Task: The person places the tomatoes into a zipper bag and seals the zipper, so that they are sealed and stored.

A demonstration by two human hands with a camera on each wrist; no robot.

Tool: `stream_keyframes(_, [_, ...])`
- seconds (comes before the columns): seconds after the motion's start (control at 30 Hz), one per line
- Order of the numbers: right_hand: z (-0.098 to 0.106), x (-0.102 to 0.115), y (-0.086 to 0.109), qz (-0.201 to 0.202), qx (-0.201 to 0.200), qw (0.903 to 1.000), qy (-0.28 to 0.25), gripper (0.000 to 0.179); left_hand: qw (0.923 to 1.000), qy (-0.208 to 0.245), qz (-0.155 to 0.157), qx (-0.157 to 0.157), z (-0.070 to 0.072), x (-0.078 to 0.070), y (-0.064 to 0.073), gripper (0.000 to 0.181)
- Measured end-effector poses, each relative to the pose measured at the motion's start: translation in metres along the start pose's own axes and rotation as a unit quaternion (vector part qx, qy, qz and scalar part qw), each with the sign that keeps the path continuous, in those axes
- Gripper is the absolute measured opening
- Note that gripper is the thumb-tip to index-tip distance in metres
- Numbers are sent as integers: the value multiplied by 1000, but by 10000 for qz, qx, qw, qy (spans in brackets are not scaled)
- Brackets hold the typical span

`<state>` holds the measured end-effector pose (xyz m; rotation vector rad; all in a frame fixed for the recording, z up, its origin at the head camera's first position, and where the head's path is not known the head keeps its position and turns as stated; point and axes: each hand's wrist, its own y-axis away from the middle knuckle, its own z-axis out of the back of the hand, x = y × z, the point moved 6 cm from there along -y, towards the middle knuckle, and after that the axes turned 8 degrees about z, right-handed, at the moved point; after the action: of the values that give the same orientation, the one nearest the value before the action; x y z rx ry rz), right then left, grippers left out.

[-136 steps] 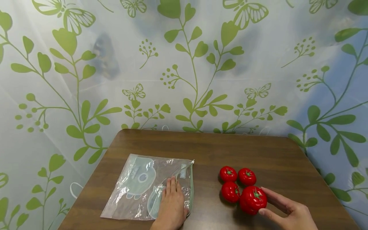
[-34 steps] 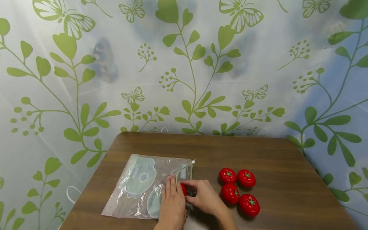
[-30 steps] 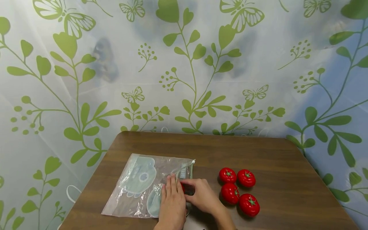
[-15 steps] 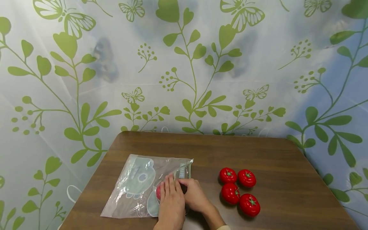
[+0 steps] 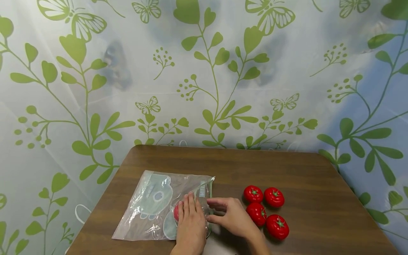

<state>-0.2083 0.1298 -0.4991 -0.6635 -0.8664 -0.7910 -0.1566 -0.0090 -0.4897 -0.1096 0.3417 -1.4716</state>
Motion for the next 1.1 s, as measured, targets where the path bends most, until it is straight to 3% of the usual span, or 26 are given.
stream_keyframes(0.17, [24,11,17,-33,-150,9991,403,54,9999,-52,-33,-96,-2,0,0,47])
stream_keyframes(0.47, [65,24,46,-100,-761,9910,1099,56,9996,-75,-86,250,1,0,-1,55])
stream_keyframes(0.77, [96,19,78,-588,-1274,9763,1645,54,9997,18,-91,224,-2,1,2,61])
stream_keyframes(0.9, [107,14,93,-921,-1294,9758,1503,57,9998,28,-90,192,-1,2,3,65])
stream_keyframes(1.1, [122,7,114,-1078,-1295,9666,1932,57,9997,74,-113,209,0,2,1,75])
